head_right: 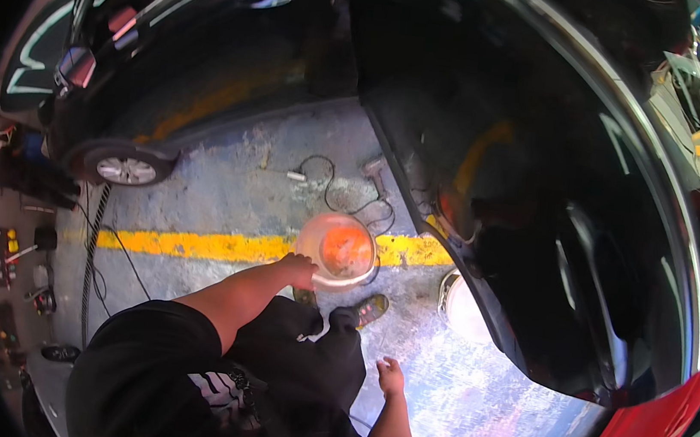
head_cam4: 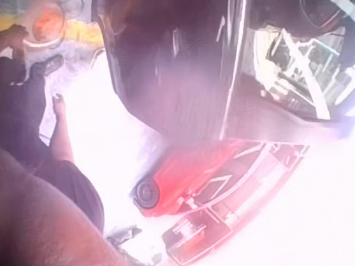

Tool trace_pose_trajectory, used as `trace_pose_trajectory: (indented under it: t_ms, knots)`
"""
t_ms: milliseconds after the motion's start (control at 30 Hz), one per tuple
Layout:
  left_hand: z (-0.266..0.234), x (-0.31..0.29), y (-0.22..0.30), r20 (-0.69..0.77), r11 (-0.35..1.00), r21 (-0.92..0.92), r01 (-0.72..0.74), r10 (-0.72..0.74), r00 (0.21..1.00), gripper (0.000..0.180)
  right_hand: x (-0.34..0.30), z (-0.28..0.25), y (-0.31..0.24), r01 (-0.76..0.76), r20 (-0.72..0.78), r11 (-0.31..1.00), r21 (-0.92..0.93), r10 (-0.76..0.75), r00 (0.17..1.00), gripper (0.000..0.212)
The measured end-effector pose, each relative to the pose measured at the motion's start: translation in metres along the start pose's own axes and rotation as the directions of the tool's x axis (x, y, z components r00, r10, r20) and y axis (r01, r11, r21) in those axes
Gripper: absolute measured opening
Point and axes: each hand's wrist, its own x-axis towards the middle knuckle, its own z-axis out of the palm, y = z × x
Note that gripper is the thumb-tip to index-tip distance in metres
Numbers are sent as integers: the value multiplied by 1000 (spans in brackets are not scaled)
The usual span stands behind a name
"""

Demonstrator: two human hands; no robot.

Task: The person applies a white adhesive to the inner edge of a car door using a brush, then wipes the area with an orange cloth. The task involves repeated application and wiping of the same section.

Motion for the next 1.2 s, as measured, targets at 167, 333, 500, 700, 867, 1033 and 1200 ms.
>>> trace_pose_trajectory:
  t_ms: [167,333,500,700,867,1033,1200]
  knots:
    - [-73,-68,-25,-241,1000,14,-7,10,971,78,-36,-49,16,-215,-71,943,254,239,968,36]
    - [-220,-132,-95,-517,988,-132,76,-134,846,81,-57,-106,15,-128,-220,881,456,251,943,34]
    - [-384,-171,-161,-881,991,-123,52,-133,453,81,-92,-106,-35,-24,-378,723,690,388,841,30]
    - [-544,-183,-209,-959,980,-39,195,-91,269,70,-118,-5,-95,3,-361,630,776,441,822,32]
    - [-601,-101,-198,-775,955,-235,180,-296,558,76,-107,113,45,12,-385,762,647,313,868,26]
    - [-582,-131,-204,-826,910,-231,346,-371,425,76,-143,163,16,-113,-326,979,172,165,931,26]
    - [-557,-157,-195,-864,914,-174,367,-321,388,62,-160,145,55,-61,-328,984,-169,2,945,25]
